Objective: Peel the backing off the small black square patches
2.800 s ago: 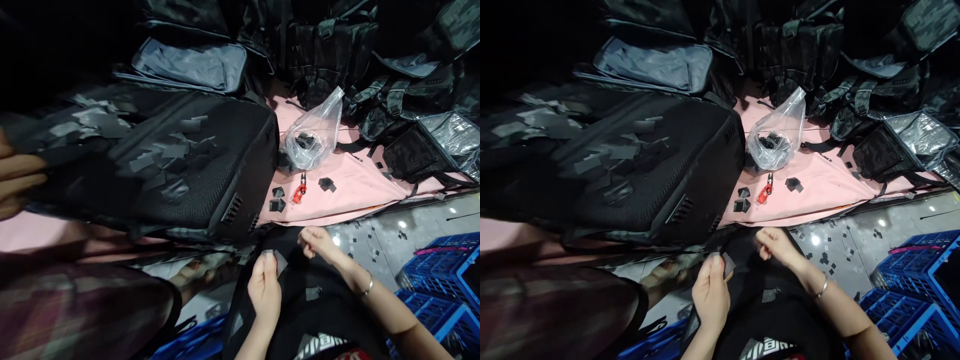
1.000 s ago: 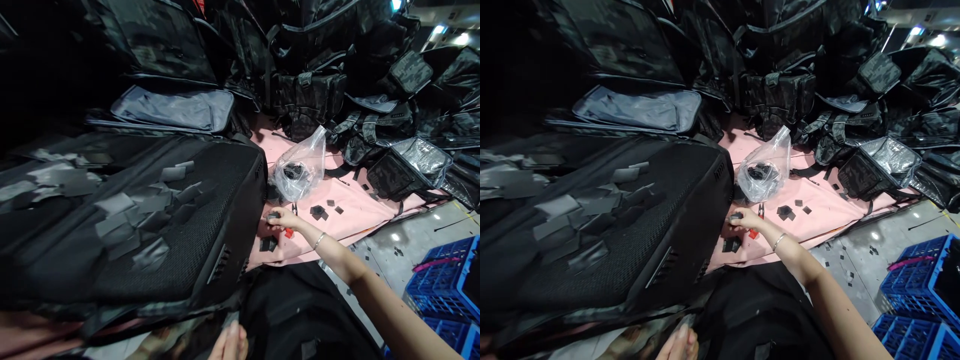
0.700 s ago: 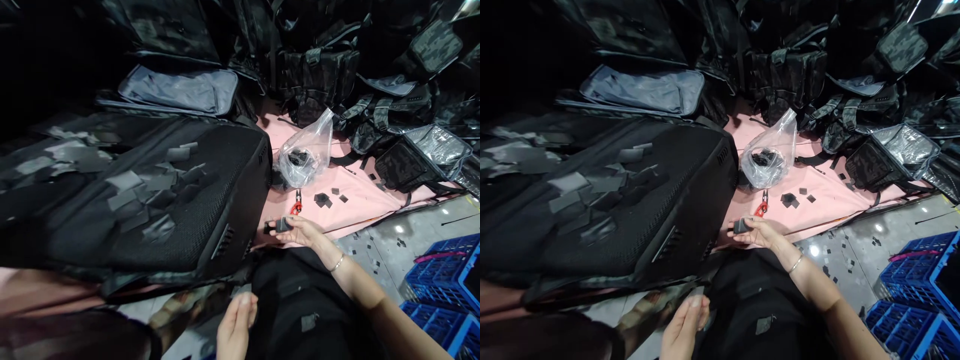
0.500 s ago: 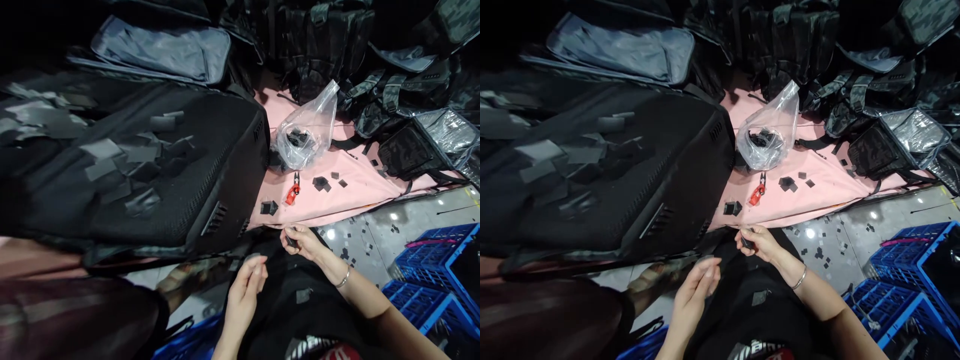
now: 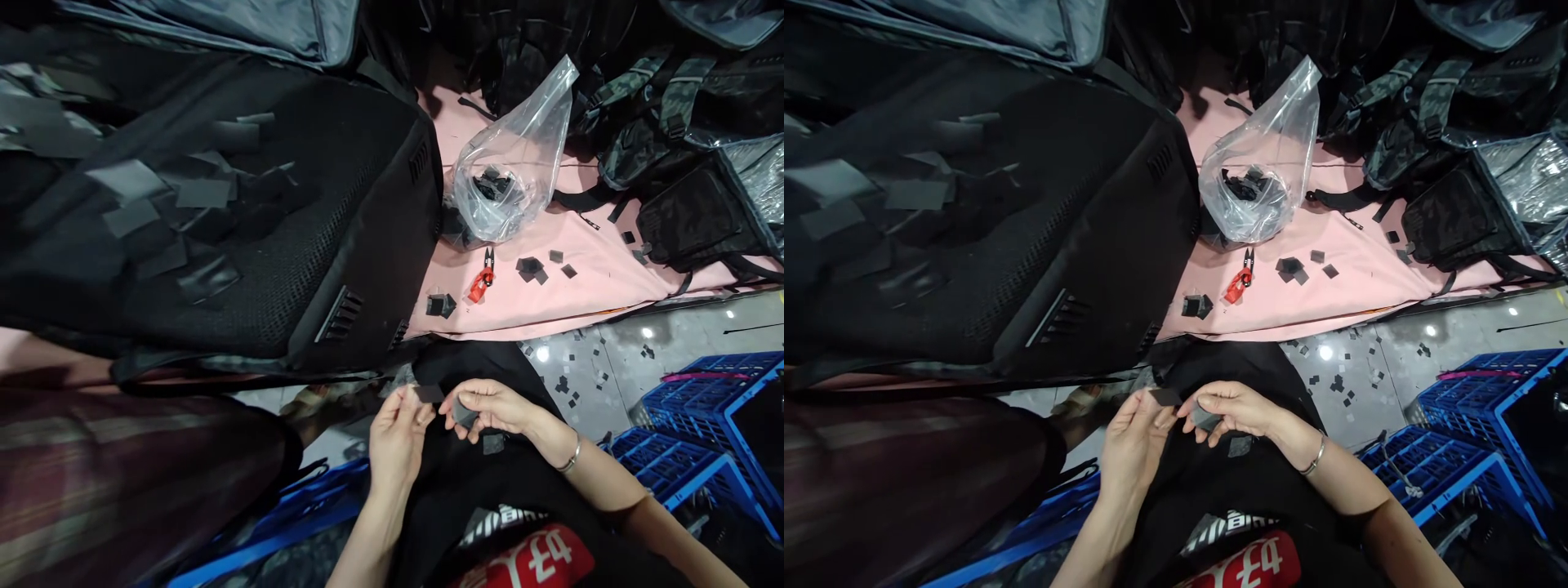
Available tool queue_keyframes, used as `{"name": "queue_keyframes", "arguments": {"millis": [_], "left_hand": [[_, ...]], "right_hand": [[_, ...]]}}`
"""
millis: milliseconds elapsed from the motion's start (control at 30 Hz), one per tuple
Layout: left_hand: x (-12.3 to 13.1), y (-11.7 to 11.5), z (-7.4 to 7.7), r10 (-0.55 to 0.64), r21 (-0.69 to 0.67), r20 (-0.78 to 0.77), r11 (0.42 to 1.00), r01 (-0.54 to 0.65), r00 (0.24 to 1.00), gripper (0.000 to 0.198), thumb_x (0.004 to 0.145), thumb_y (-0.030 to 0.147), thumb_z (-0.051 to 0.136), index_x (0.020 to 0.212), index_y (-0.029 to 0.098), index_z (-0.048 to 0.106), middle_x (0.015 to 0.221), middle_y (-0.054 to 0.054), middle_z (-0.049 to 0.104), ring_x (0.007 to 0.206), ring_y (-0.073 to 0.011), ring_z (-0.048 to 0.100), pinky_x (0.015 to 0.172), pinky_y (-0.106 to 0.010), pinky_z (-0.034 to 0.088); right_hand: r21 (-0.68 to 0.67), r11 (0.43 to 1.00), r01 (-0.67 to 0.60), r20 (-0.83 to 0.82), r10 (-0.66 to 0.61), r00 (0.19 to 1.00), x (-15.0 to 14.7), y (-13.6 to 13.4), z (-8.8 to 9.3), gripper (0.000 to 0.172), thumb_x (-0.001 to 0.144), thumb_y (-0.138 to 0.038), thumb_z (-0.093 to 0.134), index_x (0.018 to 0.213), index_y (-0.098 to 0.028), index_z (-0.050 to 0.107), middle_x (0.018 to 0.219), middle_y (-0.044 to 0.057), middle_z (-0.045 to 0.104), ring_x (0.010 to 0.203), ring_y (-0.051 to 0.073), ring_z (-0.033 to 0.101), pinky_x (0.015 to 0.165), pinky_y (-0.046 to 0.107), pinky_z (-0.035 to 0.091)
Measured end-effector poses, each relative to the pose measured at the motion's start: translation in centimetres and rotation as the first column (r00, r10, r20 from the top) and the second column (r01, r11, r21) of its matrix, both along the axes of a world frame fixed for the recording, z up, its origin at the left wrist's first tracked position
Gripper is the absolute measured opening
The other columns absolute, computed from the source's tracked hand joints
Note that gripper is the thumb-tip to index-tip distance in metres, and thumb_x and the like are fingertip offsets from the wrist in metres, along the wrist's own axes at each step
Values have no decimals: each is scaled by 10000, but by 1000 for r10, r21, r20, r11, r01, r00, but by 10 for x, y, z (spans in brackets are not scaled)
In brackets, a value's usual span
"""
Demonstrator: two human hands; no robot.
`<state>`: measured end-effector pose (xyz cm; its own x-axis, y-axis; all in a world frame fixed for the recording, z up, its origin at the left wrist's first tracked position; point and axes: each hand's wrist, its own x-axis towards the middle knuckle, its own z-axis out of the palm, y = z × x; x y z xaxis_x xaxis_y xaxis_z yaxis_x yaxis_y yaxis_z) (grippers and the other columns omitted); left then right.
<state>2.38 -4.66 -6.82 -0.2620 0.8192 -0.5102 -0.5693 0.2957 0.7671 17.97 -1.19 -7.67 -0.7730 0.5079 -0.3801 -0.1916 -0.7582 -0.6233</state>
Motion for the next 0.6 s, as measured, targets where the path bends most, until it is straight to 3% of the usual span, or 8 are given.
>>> {"name": "queue_keyframes", "arguments": {"millis": [67,200,367,500,600], "left_hand": [[-3,-1,1,-8,10,10,1000,8,1000,348,644,393,781,632,147,535,542,66,380,480,-44,358,471,-182,344],[3,-1,4,-56,32,13,998,55,998,333,685,394,752,644,146,534,624,38,449,513,-51,384,488,-199,353],[8,4,1,-156,30,97,988,154,983,322,713,377,729,652,134,526,641,25,444,507,-45,355,469,-198,312],[-5,1,-9,-41,-8,185,999,43,982,309,681,318,752,644,146,499,616,39,412,486,-43,351,433,-186,266],[-20,-7,-16,10,-45,108,999,-5,994,252,658,305,754,707,142,567,630,25,473,491,-53,387,439,-192,284]], "right_hand": [[65,998,20,46,-23,999,-3,-1,1,412,783,-497,626,959,-124,611,821,56,626,614,96,601,478,176,481],[197,977,78,159,-110,981,-13,1,1,411,770,-524,617,826,-117,594,728,28,594,516,65,540,392,140,398],[228,971,66,245,-123,962,-7,5,-7,409,745,-521,633,741,-115,583,657,7,565,491,57,515,402,144,366],[215,960,179,331,-244,912,17,3,-18,415,736,-510,645,640,-116,556,453,-59,416,358,19,316,343,147,163],[173,957,233,357,-281,891,32,0,-23,434,723,-512,659,579,-127,518,400,-84,325,336,13,241,347,167,101]]}}
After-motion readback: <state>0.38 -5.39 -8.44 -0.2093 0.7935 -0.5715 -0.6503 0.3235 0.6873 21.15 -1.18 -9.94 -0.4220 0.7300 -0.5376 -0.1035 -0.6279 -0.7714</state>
